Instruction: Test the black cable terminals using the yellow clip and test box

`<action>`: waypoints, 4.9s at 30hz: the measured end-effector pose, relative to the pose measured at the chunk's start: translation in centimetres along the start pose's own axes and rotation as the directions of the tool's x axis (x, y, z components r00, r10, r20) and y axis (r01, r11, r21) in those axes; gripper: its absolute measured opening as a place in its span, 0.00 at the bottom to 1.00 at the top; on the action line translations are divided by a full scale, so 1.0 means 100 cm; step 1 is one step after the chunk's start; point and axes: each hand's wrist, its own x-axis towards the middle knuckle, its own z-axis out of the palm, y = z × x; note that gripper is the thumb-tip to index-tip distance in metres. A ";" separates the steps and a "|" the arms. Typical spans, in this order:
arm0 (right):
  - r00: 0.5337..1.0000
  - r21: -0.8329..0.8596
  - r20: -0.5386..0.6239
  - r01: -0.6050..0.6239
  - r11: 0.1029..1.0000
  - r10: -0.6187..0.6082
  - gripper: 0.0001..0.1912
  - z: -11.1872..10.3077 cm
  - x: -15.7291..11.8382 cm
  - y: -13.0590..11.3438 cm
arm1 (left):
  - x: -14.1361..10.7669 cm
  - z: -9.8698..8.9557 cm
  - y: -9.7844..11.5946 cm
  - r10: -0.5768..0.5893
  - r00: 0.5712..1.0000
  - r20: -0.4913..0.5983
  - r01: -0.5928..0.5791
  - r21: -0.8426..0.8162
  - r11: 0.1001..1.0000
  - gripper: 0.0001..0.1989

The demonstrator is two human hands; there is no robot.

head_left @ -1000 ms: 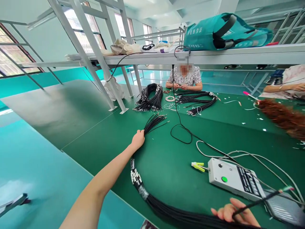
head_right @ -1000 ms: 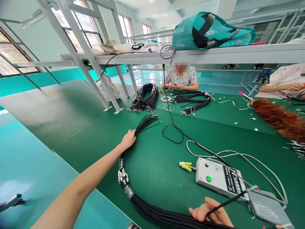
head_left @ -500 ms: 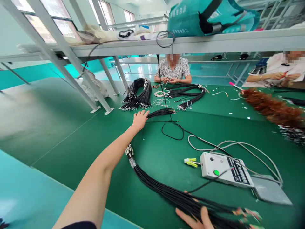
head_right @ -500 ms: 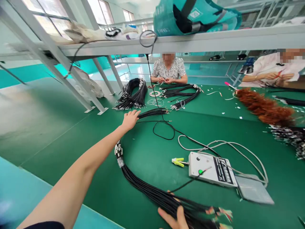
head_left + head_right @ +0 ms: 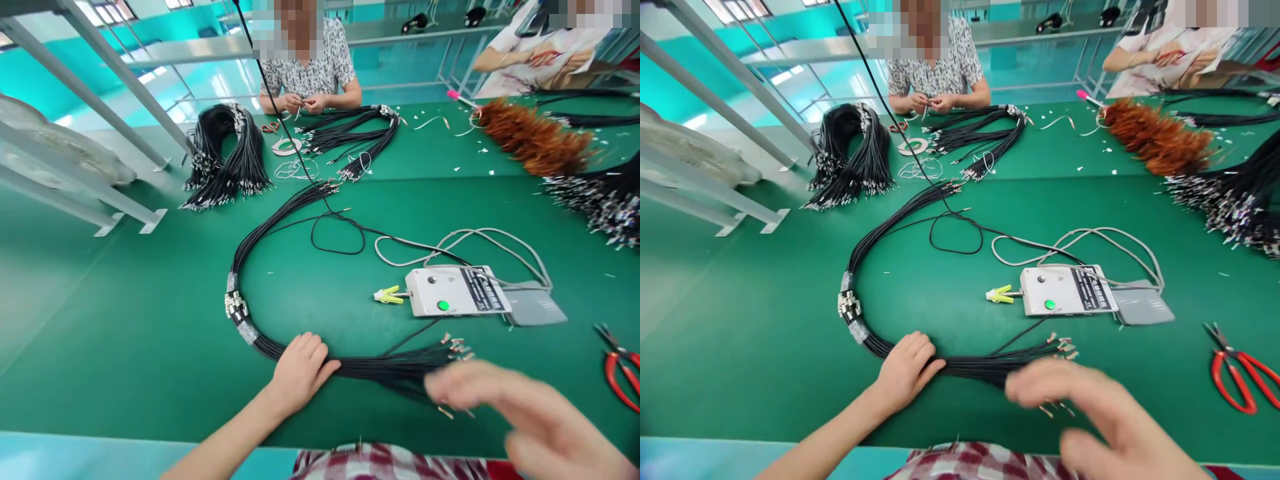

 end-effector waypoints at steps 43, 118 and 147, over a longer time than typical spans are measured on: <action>0.898 -0.209 0.431 0.198 0.958 -0.092 0.14 0.031 0.027 0.075 | 0.090 -0.039 0.068 -0.266 0.905 0.332 0.425 -0.745 0.515 0.08; 0.954 -0.797 -0.086 0.107 0.594 -0.288 0.11 0.034 0.085 0.072 | 0.108 0.028 0.074 -0.508 0.849 0.150 0.402 -0.806 0.435 0.06; 0.941 -0.963 0.232 0.258 0.079 -0.245 0.07 0.000 0.168 0.038 | 0.153 0.034 0.023 -0.583 0.782 0.221 0.460 -0.836 0.300 0.05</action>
